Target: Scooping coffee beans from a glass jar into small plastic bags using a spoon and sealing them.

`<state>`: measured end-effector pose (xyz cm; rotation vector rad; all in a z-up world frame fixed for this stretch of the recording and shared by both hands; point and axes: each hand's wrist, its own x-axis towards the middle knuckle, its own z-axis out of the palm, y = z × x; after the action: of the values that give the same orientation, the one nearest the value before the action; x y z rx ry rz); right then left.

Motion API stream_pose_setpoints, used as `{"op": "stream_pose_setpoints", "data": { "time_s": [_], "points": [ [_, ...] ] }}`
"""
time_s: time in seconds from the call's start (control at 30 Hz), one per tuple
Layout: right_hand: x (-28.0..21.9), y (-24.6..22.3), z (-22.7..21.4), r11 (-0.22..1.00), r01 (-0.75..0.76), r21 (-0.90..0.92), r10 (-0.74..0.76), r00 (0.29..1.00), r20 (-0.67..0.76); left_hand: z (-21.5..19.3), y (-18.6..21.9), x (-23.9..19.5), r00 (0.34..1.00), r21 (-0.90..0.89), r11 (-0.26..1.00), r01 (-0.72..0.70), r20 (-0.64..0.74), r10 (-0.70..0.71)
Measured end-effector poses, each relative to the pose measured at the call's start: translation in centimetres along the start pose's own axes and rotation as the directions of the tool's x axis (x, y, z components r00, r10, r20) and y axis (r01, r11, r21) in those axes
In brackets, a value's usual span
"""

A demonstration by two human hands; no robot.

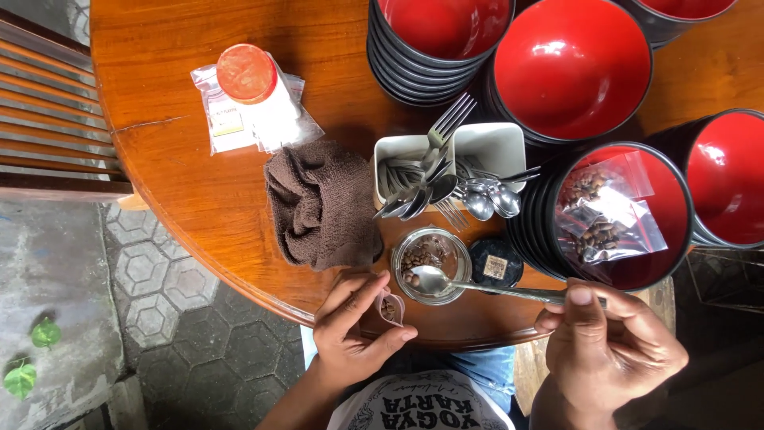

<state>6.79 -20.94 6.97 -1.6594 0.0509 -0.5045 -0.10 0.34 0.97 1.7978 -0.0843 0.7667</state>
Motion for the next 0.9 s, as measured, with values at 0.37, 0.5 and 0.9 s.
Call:
{"op": "stream_pose_setpoints", "data": {
  "time_s": [0.37,0.5,0.9],
  "points": [
    [-2.2,-2.0,-1.2,0.993,0.082,-0.080,-0.086,0.995,-0.047,0.3,0.6,-0.1,1.000,0.017,1.000,-0.001,0.005,0.001],
    [-2.5,-4.6,-0.5,0.940,0.261,-0.219,-0.236,0.962,0.135,0.7,0.6,0.0,0.999,-0.016,0.999,-0.038,-0.033,0.037],
    [0.0,-1.4,-4.3,0.779,0.591,-0.211,-0.452,0.762,0.465,0.6,0.5,0.2,0.999,0.034,0.999,-0.027,-0.033,0.028]
  ]
}}
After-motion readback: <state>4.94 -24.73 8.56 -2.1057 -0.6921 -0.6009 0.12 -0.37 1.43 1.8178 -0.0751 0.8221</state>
